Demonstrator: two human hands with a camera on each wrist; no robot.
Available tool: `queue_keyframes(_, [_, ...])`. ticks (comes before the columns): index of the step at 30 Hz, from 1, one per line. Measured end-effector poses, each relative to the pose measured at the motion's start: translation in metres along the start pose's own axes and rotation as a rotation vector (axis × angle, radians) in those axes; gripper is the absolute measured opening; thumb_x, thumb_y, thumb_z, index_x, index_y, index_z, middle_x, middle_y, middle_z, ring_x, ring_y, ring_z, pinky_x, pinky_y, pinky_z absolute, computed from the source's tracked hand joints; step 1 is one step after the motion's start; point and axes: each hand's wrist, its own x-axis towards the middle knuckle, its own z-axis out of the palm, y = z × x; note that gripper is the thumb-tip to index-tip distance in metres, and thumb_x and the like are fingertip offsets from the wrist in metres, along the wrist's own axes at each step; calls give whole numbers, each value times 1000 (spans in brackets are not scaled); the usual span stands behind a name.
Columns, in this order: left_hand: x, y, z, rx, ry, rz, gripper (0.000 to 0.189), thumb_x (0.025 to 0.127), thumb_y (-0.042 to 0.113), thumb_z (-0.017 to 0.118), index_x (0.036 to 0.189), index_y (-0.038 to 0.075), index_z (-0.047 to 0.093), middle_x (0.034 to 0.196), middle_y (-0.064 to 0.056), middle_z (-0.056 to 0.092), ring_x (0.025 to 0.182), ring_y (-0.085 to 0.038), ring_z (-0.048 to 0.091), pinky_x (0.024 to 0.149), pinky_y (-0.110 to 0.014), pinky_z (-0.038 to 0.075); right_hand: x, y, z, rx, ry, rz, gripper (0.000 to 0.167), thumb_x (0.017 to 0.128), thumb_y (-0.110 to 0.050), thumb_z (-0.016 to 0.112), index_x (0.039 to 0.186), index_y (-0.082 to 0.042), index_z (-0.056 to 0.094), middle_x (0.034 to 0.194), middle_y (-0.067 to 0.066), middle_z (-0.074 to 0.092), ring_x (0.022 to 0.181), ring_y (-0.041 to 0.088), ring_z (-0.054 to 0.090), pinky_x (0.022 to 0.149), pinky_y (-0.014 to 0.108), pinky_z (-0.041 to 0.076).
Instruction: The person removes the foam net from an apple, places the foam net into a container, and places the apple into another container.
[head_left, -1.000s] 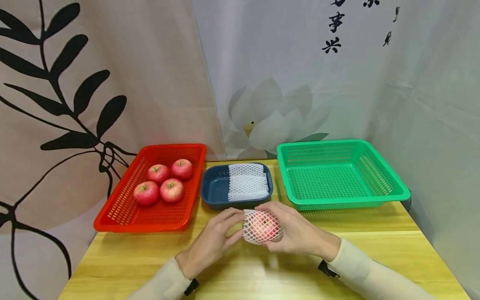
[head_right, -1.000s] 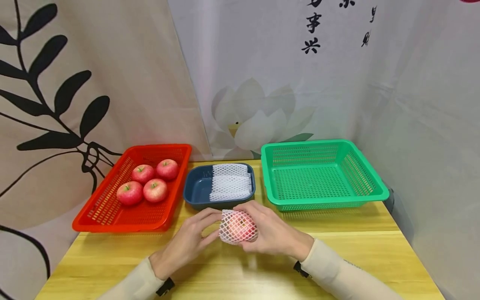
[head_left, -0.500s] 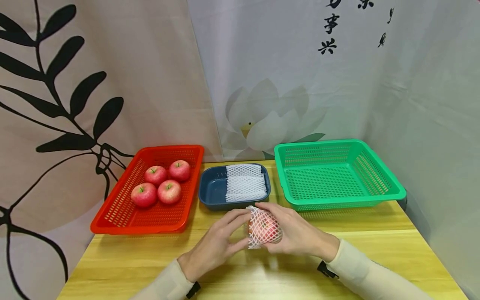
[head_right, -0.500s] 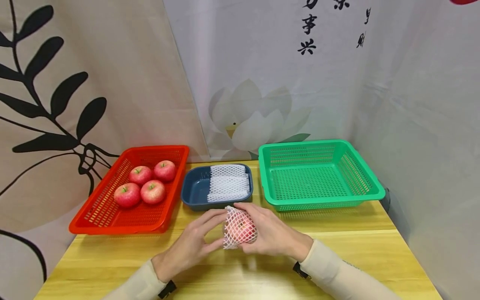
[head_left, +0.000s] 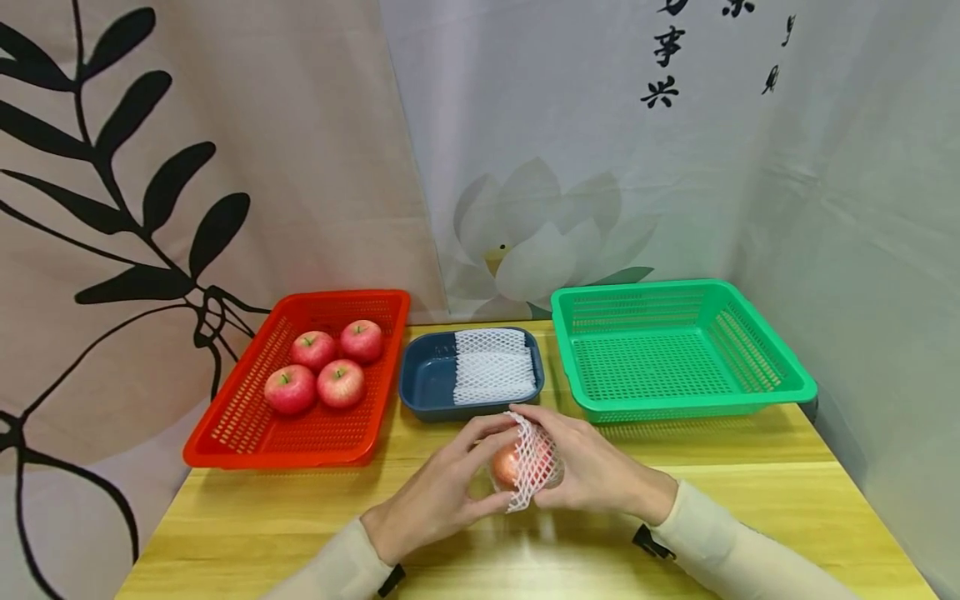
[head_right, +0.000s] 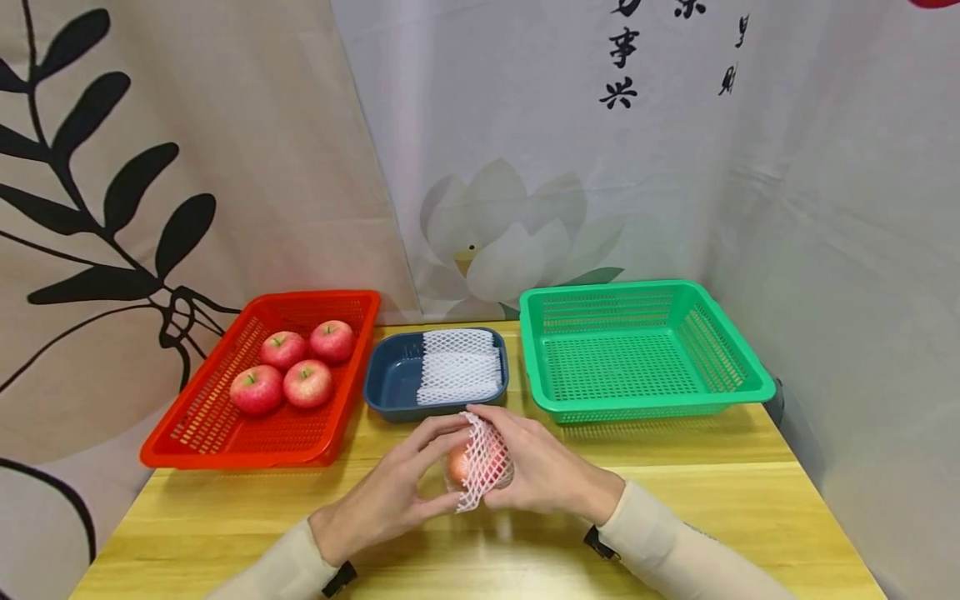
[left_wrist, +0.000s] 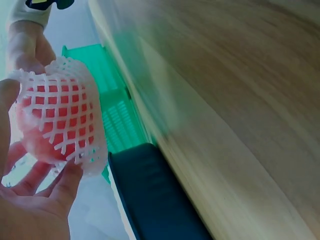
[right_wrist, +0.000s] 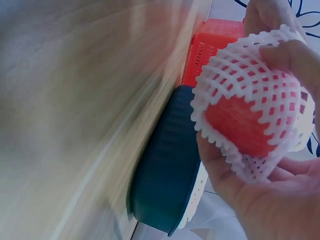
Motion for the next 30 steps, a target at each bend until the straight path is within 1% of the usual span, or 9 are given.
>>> queue_keyframes(3, [2,0,0,12,5,19,88,94,22,101,169,18,56,173,-8,53,151,-24,67,121,-38,63,0,0,0,11,14,-23,117,71,-13,101,173,-2,44,162,15,68,136,27,75,109,39,69])
queue_keyframes(6, [3,1,0,16,10,22,87,93,21,102,167,17,58,172,-10,53,152,-25,66,121,-38,63,1,-1,-1,16,25,-36,120,71,-13,103,175,-3,43,165,15,67,141,29,74,111,41,68])
queue_keyframes(8, [3,1,-1,8,6,16,85,93,22,102,166,17,59,172,-10,53,154,-25,65,122,-39,62,1,-2,-1,13,33,-43,121,70,-13,104,174,-2,44,166,15,67,142,29,73,112,41,68])
queue_keyframes(14, [5,4,-5,-46,-18,-45,76,97,20,98,164,18,62,173,-7,52,157,-23,62,125,-37,60,2,-4,-4,-7,56,-65,122,71,-11,106,175,-1,43,165,15,69,141,29,75,114,43,67])
queue_keyframes(18, [7,5,-6,-40,-7,-49,73,96,20,98,161,17,65,170,-6,54,154,-23,64,123,-34,61,4,-6,-6,-33,47,-61,123,74,-11,107,177,0,41,169,20,66,146,34,74,117,49,66])
queue_keyframes(20, [7,5,-6,-25,6,-43,72,94,19,100,158,16,67,167,-7,56,151,-23,66,121,-33,62,4,-7,-6,-41,36,-58,123,75,-13,108,177,2,40,170,22,64,148,37,72,118,52,65])
queue_keyframes(23, [7,4,-7,-12,29,-33,72,88,18,105,151,15,70,161,-8,59,145,-24,69,117,-33,65,4,-8,-7,-67,25,-66,120,79,-16,109,176,5,41,167,24,66,146,38,73,117,52,66])
queue_keyframes(26, [8,3,-9,0,59,-33,74,84,17,108,147,15,71,158,-10,61,141,-25,71,114,-34,67,6,-8,-9,-103,37,-85,110,81,-18,109,170,7,50,160,24,71,141,38,76,114,51,68])
queue_keyframes(30, [9,2,-14,25,87,-60,74,83,18,109,147,16,72,156,-9,63,140,-24,72,114,-36,67,9,-7,-13,-134,73,-109,95,81,-16,109,161,6,63,150,22,77,133,36,81,108,48,71])
